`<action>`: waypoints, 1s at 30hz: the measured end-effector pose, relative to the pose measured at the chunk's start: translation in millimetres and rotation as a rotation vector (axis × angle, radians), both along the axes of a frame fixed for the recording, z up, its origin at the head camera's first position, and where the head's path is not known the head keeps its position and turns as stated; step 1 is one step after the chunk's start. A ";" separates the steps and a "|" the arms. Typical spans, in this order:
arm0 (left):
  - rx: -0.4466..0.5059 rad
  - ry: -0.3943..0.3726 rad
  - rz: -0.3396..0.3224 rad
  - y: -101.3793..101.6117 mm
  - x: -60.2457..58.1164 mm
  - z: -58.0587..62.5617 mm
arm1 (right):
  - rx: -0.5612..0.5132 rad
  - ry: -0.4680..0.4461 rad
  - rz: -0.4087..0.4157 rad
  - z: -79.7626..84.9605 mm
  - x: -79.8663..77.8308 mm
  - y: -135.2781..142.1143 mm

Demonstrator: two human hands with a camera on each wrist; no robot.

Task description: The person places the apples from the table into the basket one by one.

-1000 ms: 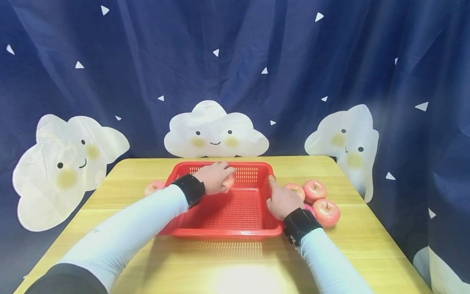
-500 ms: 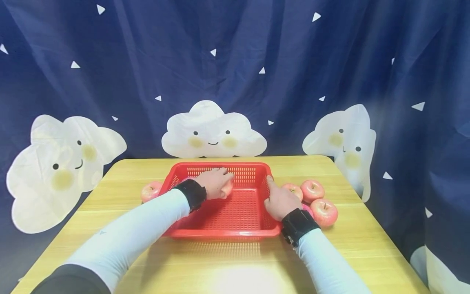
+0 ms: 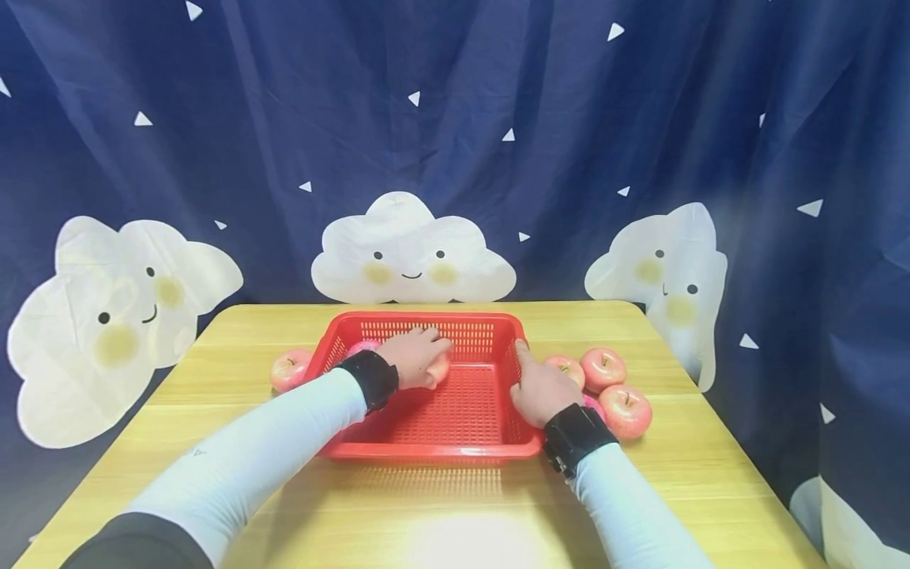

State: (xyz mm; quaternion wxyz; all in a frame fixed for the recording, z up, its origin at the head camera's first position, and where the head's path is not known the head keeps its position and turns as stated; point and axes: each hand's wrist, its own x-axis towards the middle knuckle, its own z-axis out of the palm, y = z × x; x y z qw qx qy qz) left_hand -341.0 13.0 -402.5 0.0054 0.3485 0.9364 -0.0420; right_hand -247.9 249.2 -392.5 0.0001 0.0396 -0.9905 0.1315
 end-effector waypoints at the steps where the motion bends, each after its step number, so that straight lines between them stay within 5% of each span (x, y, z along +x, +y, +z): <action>1: 0.000 0.001 -0.001 -0.5 0.4 0.5 | 0.000 0.002 0.000 0.3 0.1 -0.1; 18: 0.036 0.035 -0.028 -12.9 -5.9 -4.4 | -0.045 -0.038 -0.015 3.1 2.3 -2.9; 30: 0.019 0.038 0.024 -34.0 8.6 36.2 | -0.055 -0.078 -0.029 2.3 1.2 -3.0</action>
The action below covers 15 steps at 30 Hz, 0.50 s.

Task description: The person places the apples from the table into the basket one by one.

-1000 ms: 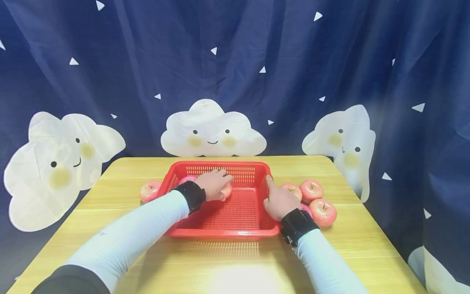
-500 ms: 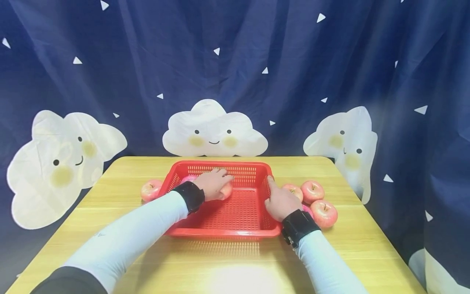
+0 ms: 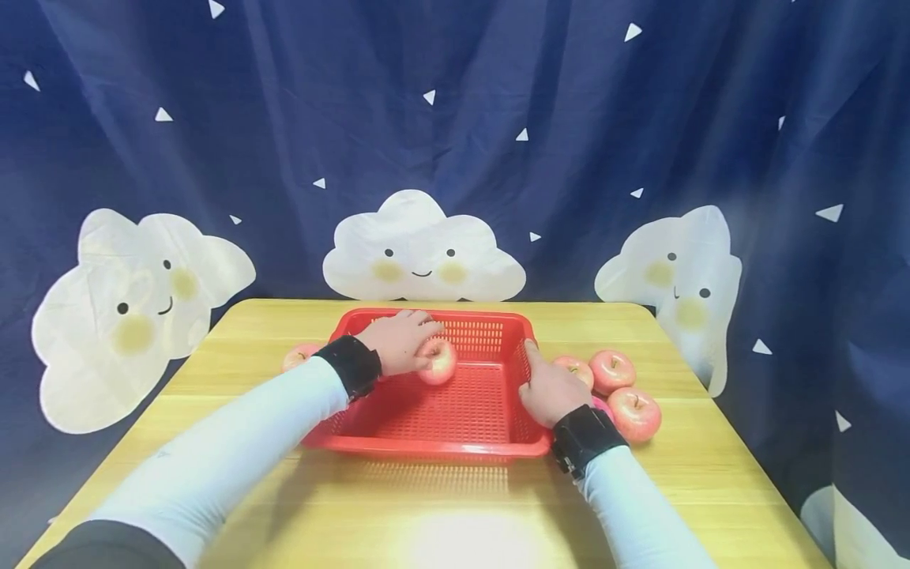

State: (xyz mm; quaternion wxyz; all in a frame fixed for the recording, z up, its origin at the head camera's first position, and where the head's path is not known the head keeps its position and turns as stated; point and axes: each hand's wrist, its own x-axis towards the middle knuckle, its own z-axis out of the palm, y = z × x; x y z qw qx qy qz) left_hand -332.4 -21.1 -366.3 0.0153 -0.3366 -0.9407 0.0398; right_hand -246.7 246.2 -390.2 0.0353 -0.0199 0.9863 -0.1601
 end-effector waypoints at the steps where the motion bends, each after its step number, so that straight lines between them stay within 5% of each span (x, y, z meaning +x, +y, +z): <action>1: 0.002 -0.004 0.008 -1.7 0.4 3.4 | 0.000 0.002 0.005 -0.2 -0.4 0.2; 15: 0.034 -0.056 0.105 -40.5 -0.1 41.0 | -0.018 -0.004 -0.002 2.0 0.2 -0.4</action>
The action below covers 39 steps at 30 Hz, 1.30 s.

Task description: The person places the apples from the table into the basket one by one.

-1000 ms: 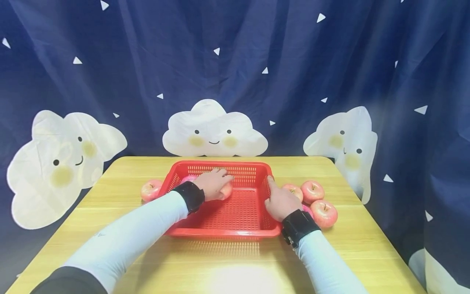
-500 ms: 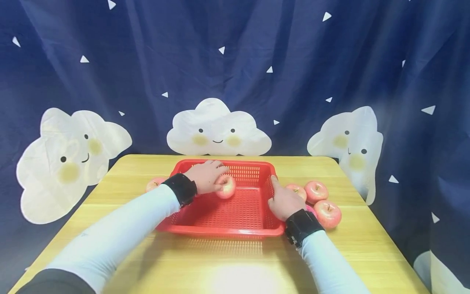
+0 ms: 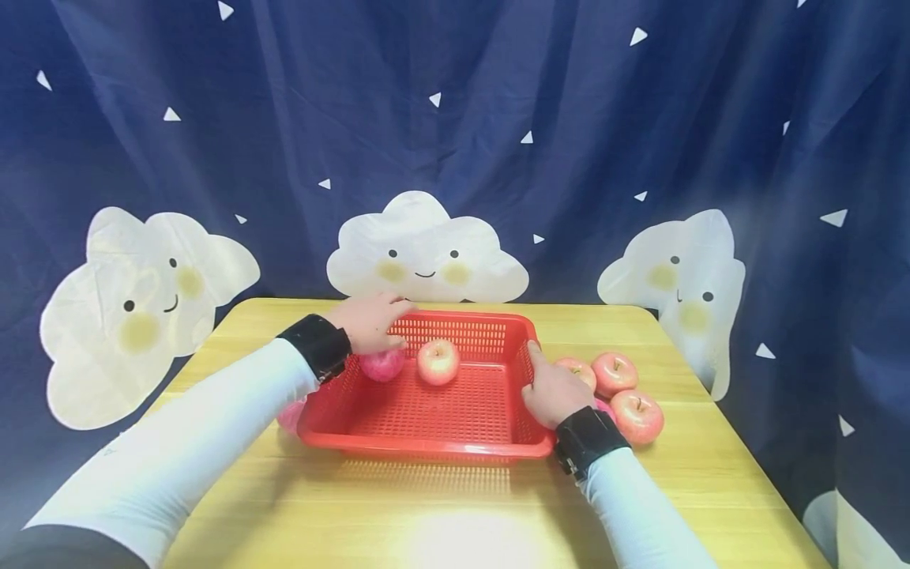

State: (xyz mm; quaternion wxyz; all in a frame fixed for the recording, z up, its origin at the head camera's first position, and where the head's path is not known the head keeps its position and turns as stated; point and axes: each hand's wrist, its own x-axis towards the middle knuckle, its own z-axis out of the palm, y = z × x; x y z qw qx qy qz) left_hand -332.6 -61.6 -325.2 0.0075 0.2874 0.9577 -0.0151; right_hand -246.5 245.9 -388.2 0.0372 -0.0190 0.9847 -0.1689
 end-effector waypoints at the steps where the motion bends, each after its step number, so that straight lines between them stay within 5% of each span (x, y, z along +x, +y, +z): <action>1: 0.002 -0.003 0.005 -4.0 -0.8 1.8 | 0.003 0.004 -0.001 0.2 0.0 0.3; 11: 0.051 -0.010 0.120 -49.7 -3.0 8.3 | 0.026 0.036 0.015 1.1 -1.2 1.4; 23: 0.111 -0.112 0.220 -106.4 -4.9 -3.6 | 0.051 0.069 0.029 2.4 -2.1 4.3; 29: 0.069 -0.075 0.183 -124.1 -8.9 -23.5 | 0.048 0.066 0.027 2.4 -0.6 4.2; 39: 0.083 -0.108 0.226 -138.0 -7.9 -55.6 | 0.035 0.069 0.020 -3.0 0.7 0.2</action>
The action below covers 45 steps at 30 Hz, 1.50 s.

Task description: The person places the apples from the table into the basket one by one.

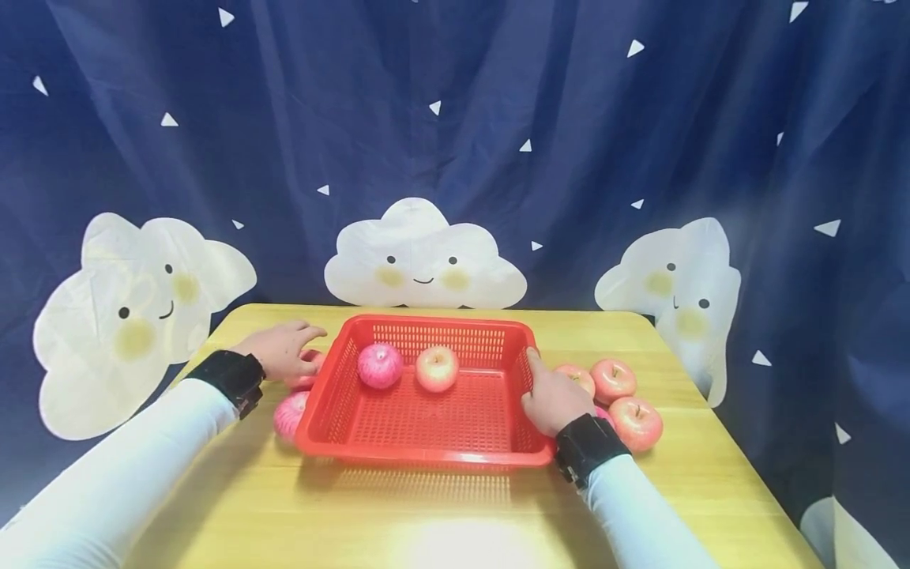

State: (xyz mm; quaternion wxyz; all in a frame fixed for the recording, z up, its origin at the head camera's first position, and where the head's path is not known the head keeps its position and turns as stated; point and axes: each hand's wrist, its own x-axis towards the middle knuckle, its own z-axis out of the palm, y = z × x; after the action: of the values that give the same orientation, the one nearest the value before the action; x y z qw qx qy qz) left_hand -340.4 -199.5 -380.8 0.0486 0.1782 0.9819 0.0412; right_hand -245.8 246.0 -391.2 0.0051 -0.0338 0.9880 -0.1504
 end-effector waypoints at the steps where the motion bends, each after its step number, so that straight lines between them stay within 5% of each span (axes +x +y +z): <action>1: 0.002 -0.002 -0.001 0.6 0.5 -1.6 | -0.004 -0.005 -0.002 -0.2 0.9 -0.2; 11: 0.042 -0.051 0.009 10.0 8.6 -10.1 | -0.003 -0.028 -0.018 0.8 2.5 -0.2; 26: 0.031 -0.039 -0.006 5.8 5.6 -22.5 | 0.001 -0.011 -0.007 -2.7 4.4 1.9; 45: 0.033 -0.010 0.016 -1.7 9.9 -19.1 | -0.021 -0.002 -0.022 -2.3 0.2 0.4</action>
State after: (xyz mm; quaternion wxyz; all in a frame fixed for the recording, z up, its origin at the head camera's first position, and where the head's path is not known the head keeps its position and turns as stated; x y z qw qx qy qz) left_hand -330.5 -201.3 -399.9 0.0504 0.1707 0.9823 0.0587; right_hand -245.6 246.4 -393.4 0.0042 -0.0230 0.9867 -0.1611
